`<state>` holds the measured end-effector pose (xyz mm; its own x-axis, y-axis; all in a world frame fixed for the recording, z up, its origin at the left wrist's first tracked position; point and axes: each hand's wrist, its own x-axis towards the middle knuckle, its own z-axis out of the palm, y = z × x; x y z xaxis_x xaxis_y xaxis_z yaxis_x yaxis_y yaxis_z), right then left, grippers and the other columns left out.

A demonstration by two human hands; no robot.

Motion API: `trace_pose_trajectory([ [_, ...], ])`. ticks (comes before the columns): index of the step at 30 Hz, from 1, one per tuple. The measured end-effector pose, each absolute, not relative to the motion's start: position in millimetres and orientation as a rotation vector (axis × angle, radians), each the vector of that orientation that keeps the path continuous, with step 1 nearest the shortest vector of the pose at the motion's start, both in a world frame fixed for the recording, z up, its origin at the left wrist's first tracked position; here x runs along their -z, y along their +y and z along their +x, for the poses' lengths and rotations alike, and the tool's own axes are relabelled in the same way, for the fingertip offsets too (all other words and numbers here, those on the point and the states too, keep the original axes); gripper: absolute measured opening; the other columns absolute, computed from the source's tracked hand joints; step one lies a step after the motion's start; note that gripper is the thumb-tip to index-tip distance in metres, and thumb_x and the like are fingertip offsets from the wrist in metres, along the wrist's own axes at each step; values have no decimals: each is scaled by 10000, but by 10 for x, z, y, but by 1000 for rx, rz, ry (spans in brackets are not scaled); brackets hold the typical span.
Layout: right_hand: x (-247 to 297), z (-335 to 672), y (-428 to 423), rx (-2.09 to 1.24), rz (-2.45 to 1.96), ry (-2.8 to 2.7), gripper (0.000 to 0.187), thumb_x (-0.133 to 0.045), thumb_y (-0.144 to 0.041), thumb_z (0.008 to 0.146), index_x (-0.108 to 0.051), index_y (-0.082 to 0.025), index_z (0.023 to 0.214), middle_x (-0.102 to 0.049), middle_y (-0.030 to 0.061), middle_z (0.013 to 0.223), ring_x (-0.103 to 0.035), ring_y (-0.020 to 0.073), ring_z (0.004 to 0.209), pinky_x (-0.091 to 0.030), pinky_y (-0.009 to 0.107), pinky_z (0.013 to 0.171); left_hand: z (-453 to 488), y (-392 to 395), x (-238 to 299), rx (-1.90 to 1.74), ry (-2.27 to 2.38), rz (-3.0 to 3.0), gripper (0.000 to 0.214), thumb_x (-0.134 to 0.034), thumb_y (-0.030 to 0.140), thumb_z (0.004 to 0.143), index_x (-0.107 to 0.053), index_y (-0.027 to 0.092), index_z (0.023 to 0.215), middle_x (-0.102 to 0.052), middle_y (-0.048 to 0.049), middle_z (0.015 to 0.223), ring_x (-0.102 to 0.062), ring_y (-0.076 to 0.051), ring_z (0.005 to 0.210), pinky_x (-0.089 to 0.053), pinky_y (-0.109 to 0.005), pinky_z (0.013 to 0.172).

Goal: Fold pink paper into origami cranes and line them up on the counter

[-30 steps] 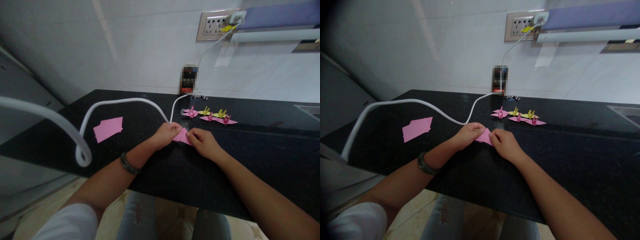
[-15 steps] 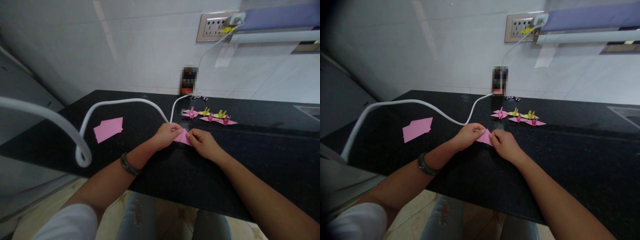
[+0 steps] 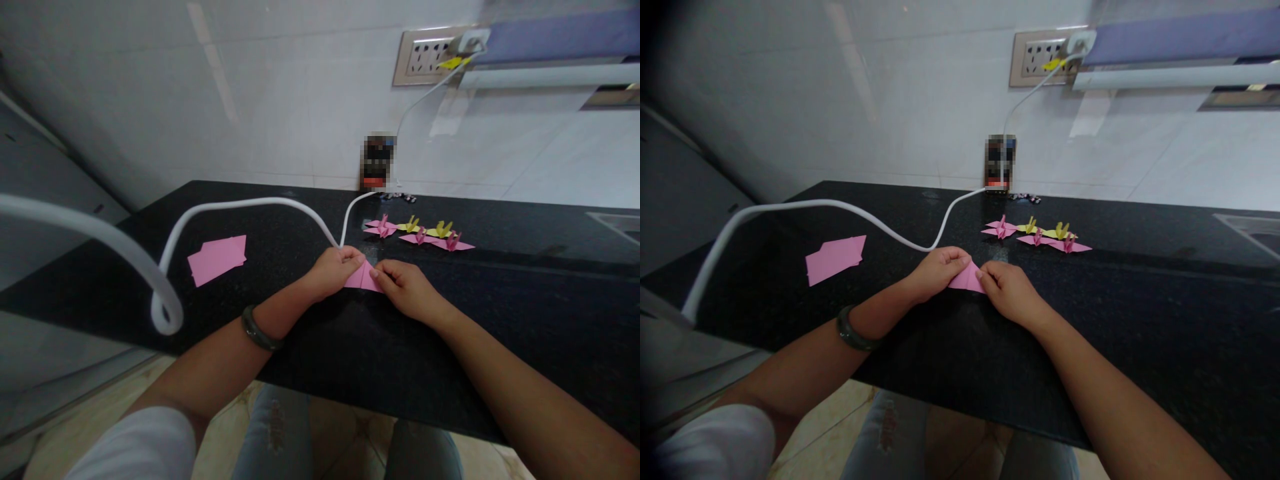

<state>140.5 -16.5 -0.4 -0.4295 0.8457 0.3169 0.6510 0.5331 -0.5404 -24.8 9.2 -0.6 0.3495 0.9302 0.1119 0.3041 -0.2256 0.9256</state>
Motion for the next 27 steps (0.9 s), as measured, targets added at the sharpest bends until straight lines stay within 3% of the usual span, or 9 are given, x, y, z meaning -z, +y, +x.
trace_pose_trajectory([
  [4,9,1410,-168,-456,-1216,-2223,239,-369,-266,809,-445,-168,604,-463,-12,560,-432,96,528,-294,214,507,-246,98,22,-858,1092,1708,337,-407,420,732,-542,114,693,-452,15,554,-377,-59,498,-293,-184,466],
  [10,20,1398,-167,-475,-1222,-2193,242,-378,-277,803,-438,-169,595,-448,-18,548,-417,94,517,-289,213,497,-239,87,44,-832,1065,1642,217,-514,310,681,-551,104,736,-525,-2,602,-431,-53,513,-323,-170,480],
  [27,1,1385,-175,-527,-1204,-2066,184,-386,-215,777,-481,-163,628,-452,-24,545,-422,93,515,-309,208,500,-220,45,-25,-1007,1204,1776,216,-490,310,687,-584,118,719,-567,-19,635,-483,-81,561,-364,-188,511],
])
